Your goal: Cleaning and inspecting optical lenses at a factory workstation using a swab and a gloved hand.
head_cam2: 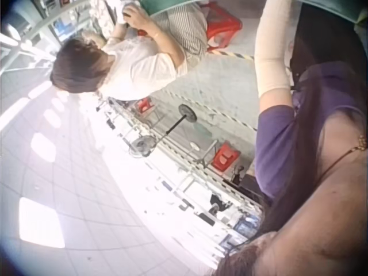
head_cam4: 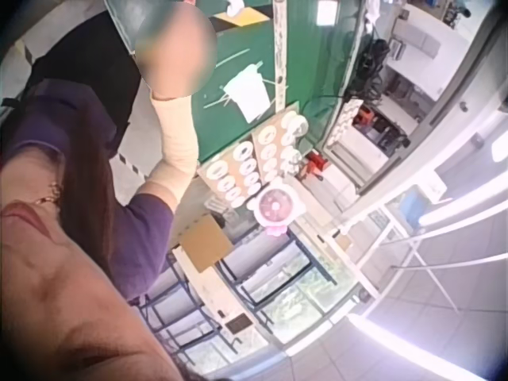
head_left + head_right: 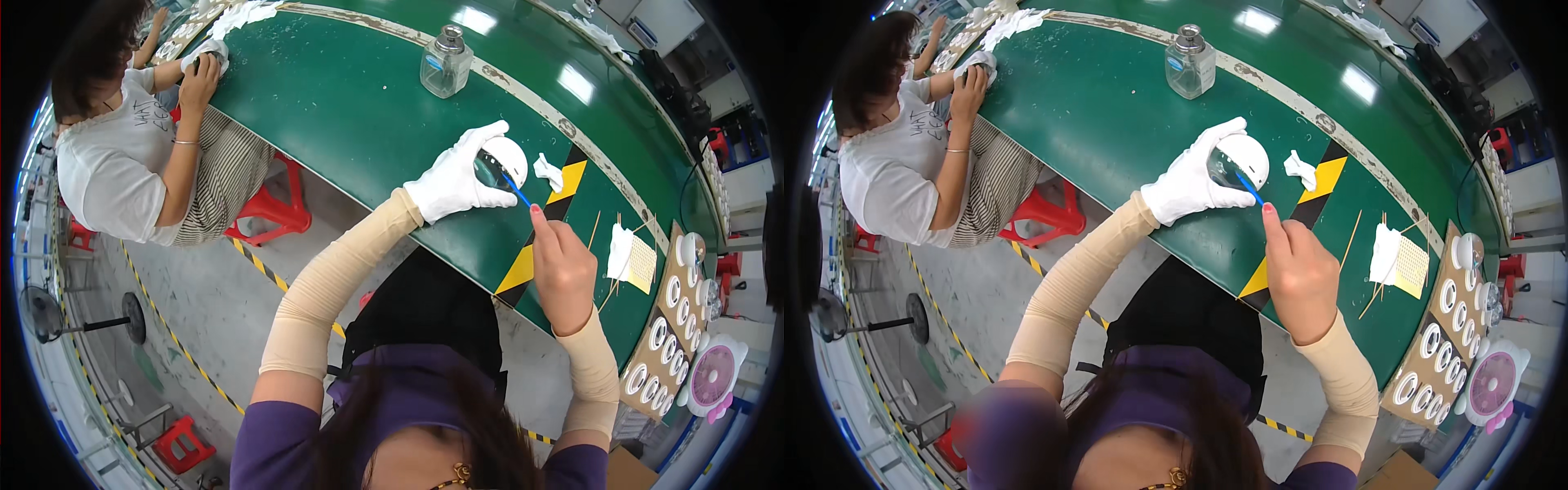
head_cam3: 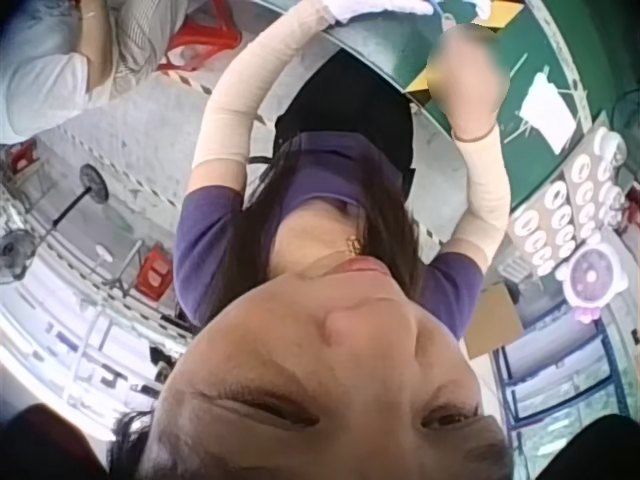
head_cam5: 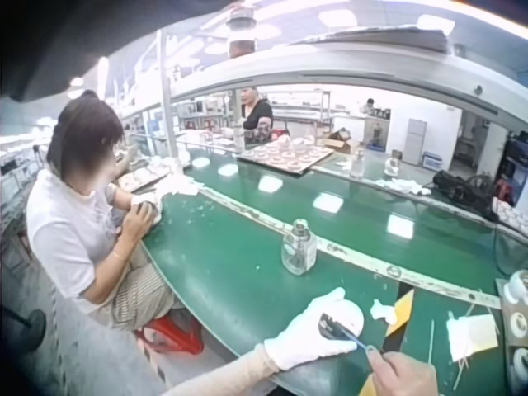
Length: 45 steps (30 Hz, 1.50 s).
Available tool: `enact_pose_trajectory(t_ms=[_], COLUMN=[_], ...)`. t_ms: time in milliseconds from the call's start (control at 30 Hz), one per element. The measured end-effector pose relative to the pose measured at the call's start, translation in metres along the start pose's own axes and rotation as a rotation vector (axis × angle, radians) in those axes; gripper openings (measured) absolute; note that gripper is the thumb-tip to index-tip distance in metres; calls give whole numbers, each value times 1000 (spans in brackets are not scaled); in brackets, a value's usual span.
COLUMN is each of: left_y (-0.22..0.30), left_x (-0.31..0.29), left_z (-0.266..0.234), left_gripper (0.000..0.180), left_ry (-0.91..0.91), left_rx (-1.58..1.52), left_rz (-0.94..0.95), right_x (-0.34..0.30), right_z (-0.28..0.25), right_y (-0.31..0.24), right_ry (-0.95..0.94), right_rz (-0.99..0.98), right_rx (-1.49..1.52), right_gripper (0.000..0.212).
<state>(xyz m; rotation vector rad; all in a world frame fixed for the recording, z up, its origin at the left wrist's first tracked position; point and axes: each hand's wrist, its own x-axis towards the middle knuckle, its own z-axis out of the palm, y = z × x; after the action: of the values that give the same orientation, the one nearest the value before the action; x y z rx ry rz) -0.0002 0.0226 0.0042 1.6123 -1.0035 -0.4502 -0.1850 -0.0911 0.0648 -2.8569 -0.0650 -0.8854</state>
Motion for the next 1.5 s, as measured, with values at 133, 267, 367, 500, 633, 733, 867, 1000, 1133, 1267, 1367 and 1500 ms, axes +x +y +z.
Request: enact_pose_trajectory(t_ms=[133,267,367,500,633,733,867,1000,1133,1267,1367,1500], left_y=[1,29,10,0,0,1,0,8,1,-3,-8,-11], left_x=[-5,-11,-17,-12,-10,-13,-21,-12,1,1,4,3], left_z=[7,7,13,6,5,4,7,5,10,11,13,13], left_gripper=[95,47,35,30,31,21,58,103,97,89,89,88], left_ry=[192,422,519,417,421,360,385,224,82,96,93,101], left_rx=[162,632,839,425,298,353,356,190,38,9,-13,29], left_rz=[198,658,760,608,591,624,487,142,-11,11,46,85], right_x=[13,13,17,24,20,29,30,27,25,32,41,40], right_z=[-12,-16,-15,-19,1,23,35,36,36,37,46,49], right_y=[-9,-12,-16,-18,-10,-5,8,14,22,29,33,37], right_ry=[-111,-230,-200,-162,-95,35,147,110,107,124,160,131], right_rz=[-58,-70,-42,220,141,67,-125,-127,-191,-334,-371,-377], right_rx=[-209,-260,-92,334,577,376,246,242,202,104,128,150], right_gripper=[38,40,36,33,32,26,29,26,26,30,30,30])
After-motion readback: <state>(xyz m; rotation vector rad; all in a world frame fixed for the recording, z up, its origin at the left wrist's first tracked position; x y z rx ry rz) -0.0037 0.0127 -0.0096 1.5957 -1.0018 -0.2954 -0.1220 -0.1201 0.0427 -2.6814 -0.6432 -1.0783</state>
